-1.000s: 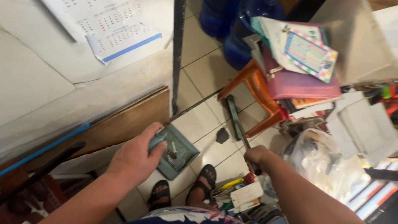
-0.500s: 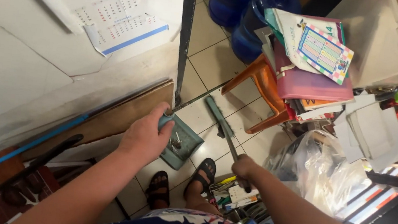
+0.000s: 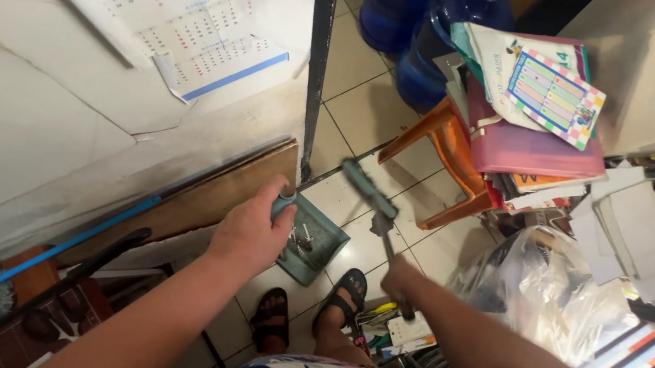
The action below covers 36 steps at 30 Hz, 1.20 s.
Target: Attempting to repair a broken broom or squeegee by reattaching the handle to the head.
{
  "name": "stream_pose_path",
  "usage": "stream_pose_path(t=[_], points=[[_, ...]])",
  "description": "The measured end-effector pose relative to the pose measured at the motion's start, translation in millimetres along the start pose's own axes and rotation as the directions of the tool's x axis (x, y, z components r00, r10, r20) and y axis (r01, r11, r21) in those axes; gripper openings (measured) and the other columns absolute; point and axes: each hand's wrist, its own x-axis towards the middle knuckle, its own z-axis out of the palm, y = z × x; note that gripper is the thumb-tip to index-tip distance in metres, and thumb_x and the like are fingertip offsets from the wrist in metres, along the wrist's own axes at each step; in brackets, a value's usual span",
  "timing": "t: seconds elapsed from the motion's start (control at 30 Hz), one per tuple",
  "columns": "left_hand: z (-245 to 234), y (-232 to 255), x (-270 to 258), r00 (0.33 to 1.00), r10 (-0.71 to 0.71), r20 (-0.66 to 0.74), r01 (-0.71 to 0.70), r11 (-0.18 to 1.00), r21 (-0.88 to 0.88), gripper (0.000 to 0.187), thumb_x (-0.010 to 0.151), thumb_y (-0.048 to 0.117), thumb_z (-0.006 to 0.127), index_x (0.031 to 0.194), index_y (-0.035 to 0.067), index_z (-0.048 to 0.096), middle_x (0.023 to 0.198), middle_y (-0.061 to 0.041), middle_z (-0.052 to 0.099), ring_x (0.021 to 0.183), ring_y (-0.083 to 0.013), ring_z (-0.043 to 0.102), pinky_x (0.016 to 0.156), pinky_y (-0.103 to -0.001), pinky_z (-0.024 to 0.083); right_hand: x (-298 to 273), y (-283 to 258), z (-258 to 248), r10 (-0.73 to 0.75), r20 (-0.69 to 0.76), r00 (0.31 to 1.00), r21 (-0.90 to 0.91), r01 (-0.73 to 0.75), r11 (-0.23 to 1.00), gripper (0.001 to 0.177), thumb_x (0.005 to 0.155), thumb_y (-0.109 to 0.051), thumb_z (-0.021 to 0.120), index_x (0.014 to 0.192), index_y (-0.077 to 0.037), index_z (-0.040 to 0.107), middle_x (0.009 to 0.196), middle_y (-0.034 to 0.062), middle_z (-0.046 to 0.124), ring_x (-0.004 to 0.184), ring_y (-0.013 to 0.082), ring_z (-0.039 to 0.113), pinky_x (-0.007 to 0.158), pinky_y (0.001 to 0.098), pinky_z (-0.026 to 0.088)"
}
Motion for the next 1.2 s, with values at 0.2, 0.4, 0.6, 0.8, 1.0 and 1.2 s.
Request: stream_pose_path(t=[0.2,0.4,0.6,0.8,1.0,1.2], points=[[0,-5,12,1.000,0.017,-0.006,-0.017,1.000,0.011,0.051,0.095,0.041,0.057,0.143,0.026,0.051,0.110,-0.019,0.073,0.106,-0.0421,0.068,0.092,-0.051,0.052,-42,86,-26,-0.153,0.095,0.984,-0.139,0.165,0.976,0.073,0.086,0.004,0.056,0.153,-0.022,0.047,0.112,0.0225,0.069,0.074,0.0302,0.067,0.062,0.0403,0.052],[-4,2,1,0.999,0.015,0.036,-0.015,1.000,-0.008,0.048,0.095,0.040,0.056,0.141,0.026,0.050,0.107,-0.017,0.074,0.104,-0.0414,0.069,0.091,-0.051,0.053,-38,94,-57,-0.066,0.064,0.996,-0.073,0.071,0.995,0.073,0.088,0.002,0.061,0.154,-0.022,0.042,0.103,0.0245,0.072,0.053,0.0269,0.062,0.046,0.0388,0.051],[1,3,-5,0.999,0.002,0.043,-0.003,1.000,0.018,0.051,0.096,0.040,0.056,0.144,0.026,0.047,0.109,-0.019,0.073,0.104,-0.0423,0.068,0.090,-0.052,0.053,65,102,6,-0.013,0.020,1.000,0.064,0.012,0.998,0.066,0.093,-0.006,0.066,0.152,-0.018,0.039,0.095,0.0183,0.066,0.062,0.0232,0.064,0.053,0.0372,0.056],[-2,8,-8,0.998,0.002,0.068,-0.003,1.000,0.012,0.052,0.097,0.038,0.054,0.146,0.026,0.045,0.107,-0.019,0.074,0.104,-0.0414,0.069,0.091,-0.051,0.053,-70,94,-4,-0.078,0.130,0.988,-0.005,0.079,0.997,0.069,0.088,0.000,0.056,0.152,-0.023,0.044,0.081,0.0181,0.067,0.052,0.0234,0.059,0.045,0.0376,0.048],[-4,8,-14,0.998,0.008,0.059,-0.007,1.000,-0.015,0.049,0.096,0.036,0.054,0.144,0.026,0.047,0.106,-0.017,0.074,0.102,-0.0408,0.070,0.090,-0.051,0.053,-63,133,-32,-0.033,0.049,0.998,0.124,0.027,0.992,0.076,0.085,0.000,0.065,0.153,-0.026,0.042,0.084,0.0201,0.070,0.045,0.0256,0.057,0.041,0.0407,0.047],[4,9,-19,0.997,0.008,0.078,-0.009,1.000,0.018,0.050,0.096,0.038,0.054,0.144,0.026,0.046,0.107,-0.019,0.073,0.102,-0.0422,0.069,0.090,-0.051,0.054,40,136,-9,0.077,-0.031,0.997,0.351,-0.061,0.934,0.063,0.093,-0.004,0.062,0.152,-0.007,0.038,0.091,0.0249,0.071,0.055,0.0286,0.060,0.045,0.0430,0.050]])
